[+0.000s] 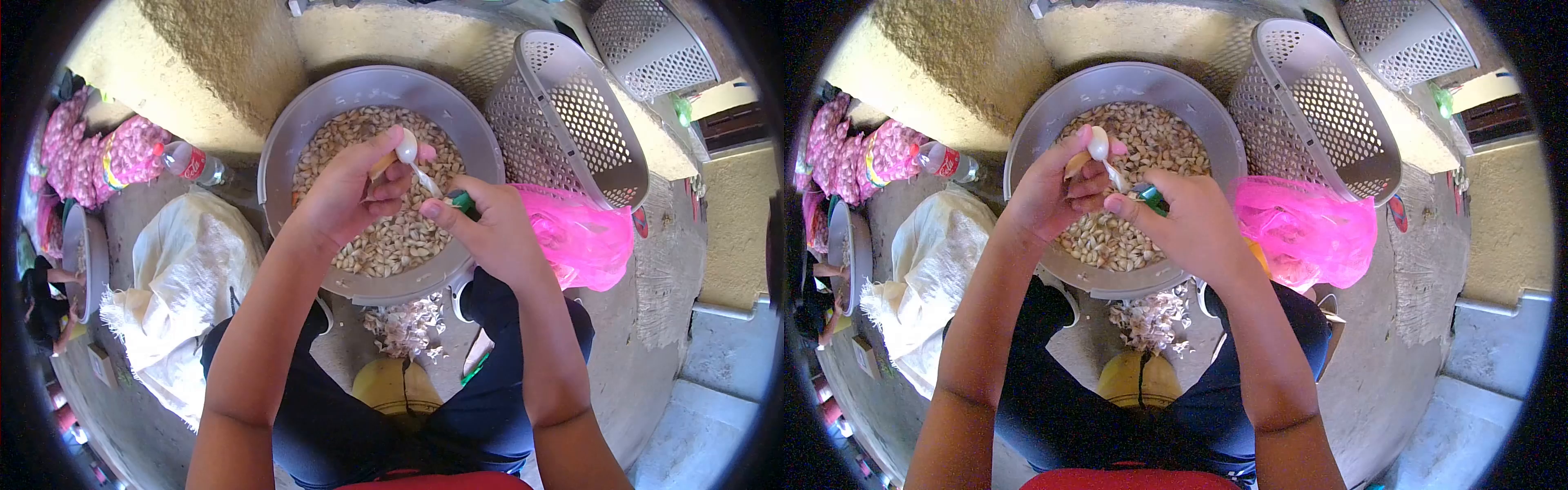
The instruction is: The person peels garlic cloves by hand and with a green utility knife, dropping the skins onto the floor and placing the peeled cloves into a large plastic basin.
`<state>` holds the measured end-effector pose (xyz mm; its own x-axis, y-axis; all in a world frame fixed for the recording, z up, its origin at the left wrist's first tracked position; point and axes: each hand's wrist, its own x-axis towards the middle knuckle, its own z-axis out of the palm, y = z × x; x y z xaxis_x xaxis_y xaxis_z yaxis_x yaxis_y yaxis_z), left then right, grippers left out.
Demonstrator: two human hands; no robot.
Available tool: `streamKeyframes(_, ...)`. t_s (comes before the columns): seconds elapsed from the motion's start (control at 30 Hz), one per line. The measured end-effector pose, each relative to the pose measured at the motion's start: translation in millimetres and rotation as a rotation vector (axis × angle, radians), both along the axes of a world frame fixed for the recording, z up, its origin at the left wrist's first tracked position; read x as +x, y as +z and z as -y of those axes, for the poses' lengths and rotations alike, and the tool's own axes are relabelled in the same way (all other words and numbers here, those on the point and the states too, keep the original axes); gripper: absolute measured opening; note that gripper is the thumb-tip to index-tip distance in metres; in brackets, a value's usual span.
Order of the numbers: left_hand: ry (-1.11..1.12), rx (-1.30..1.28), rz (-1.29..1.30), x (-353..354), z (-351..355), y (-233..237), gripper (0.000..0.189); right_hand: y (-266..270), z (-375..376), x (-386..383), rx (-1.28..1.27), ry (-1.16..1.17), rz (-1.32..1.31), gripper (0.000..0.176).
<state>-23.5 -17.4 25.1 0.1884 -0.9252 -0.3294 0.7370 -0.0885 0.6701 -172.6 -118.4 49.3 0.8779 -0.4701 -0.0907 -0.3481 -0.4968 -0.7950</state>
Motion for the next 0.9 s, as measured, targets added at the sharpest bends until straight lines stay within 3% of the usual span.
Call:
streamKeyframes(0.23,0.101,-0.106,-0.075,10,1,-7,0.038,3,-5,-3,-0.100,0.112,-0.142,0.050)
streamKeyframes(0.53,0.058,0.033,0.360,7,1,3,0.034,-35,-64,-12,-0.188,0.752,-0.445,0.047)
streamKeyframes(0.63,0.002,0.074,0.593,4,2,10,0.033,-55,-83,-23,-0.153,0.856,-0.504,0.045)
streamKeyframes(0.9,-0.025,0.015,1.111,5,2,0,0.027,-68,-73,-31,-0.150,0.704,-0.605,0.037)
